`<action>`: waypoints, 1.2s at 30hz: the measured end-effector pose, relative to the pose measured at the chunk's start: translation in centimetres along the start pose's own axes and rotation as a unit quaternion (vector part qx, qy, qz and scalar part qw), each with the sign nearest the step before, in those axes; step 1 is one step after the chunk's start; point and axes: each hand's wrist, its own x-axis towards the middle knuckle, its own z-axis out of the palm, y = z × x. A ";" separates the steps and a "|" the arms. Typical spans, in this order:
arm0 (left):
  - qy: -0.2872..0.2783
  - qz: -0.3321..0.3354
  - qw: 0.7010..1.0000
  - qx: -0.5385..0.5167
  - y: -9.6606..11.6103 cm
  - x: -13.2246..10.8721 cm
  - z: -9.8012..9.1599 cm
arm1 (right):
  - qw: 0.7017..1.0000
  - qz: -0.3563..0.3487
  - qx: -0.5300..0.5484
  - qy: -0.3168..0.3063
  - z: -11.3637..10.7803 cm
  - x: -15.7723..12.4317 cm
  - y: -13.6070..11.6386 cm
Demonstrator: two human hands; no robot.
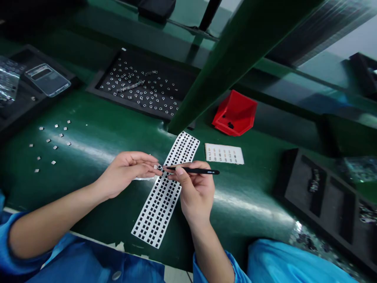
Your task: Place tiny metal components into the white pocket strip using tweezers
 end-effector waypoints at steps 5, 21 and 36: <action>0.005 0.012 1.000 0.001 0.0 -0.1 0.1 | 1.000 0.005 -0.012 -0.002 -0.1 -0.1 0.2; 0.018 0.051 0.998 0.032 -0.6 0.1 0.4 | 0.999 -0.005 -0.040 0.004 0.4 -0.4 0.3; 0.021 0.057 0.997 0.047 -0.9 0.3 0.4 | 0.999 -0.003 -0.043 0.001 0.2 -0.5 0.4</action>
